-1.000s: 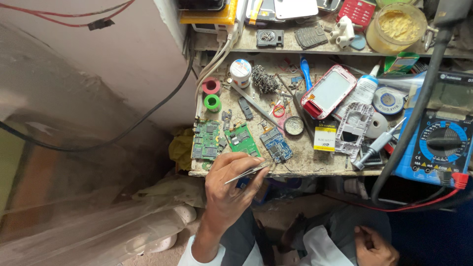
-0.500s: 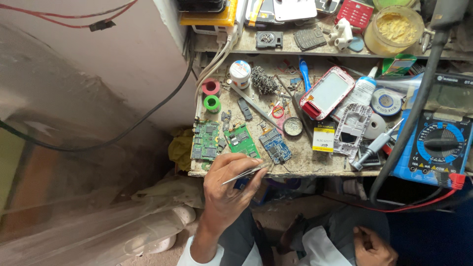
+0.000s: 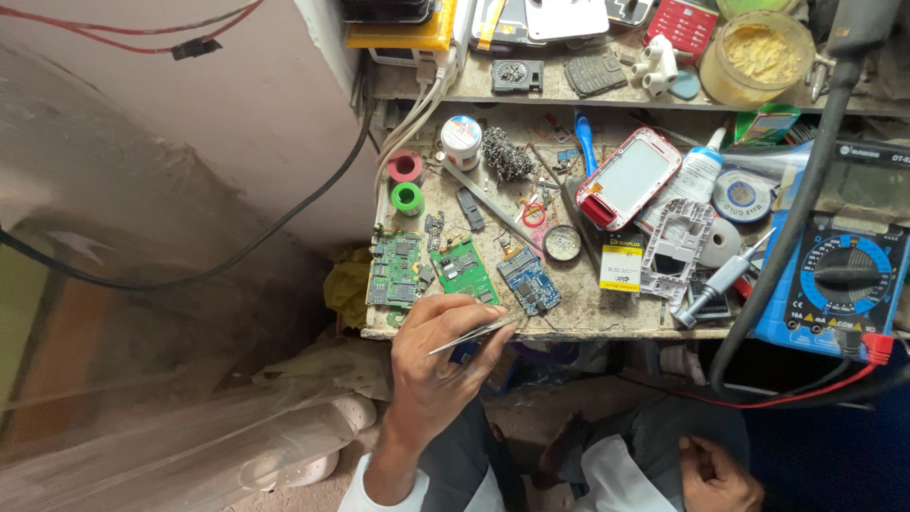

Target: The person sits on the floor and uses a metal tool to scrape and clean a green circuit board. They then use a hot air gun to heat specific components on the board while holding it with tweezers.

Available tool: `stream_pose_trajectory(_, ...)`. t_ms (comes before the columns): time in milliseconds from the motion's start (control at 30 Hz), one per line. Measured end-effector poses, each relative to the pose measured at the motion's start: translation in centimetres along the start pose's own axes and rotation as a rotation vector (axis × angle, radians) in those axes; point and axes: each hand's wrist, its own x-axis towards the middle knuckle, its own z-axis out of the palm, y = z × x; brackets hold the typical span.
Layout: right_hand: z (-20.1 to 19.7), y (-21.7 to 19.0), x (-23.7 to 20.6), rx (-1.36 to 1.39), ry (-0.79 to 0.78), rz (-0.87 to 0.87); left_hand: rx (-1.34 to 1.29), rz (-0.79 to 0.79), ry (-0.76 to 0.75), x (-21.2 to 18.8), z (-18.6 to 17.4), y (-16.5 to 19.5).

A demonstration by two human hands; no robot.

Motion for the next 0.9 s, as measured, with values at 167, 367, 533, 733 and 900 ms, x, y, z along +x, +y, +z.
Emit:
stream_pose_trajectory(167, 0.1, 0.5, 0.1, 0.029, 0.003, 0.03, -0.041, -0.01, 0.015, -0.3, -0.1, -0.3)
stream_pose_trajectory(367, -1.9, -3.5, 0.3, 0.18, -0.021, -0.092, -0.264, -0.024, 0.1, -0.9, -0.4, -0.1)
stream_pose_trajectory(533, -7.2, -16.4, 1.5, 0.519, 0.041, -0.501, -0.324, -0.065, 0.173, -4.3, -1.9, 1.2)
stream_pose_trajectory(733, -8.5, -29.3, 6.7, 0.096, 0.008, -0.712, -0.412, -0.257, 0.112, -11.2, -4.2, 2.9)
stream_pose_trajectory(900, -6.7, -30.7, 7.4, -0.049, -0.022, -0.634, -0.397, -0.393, 0.064, -16.1, -5.8, 2.7)
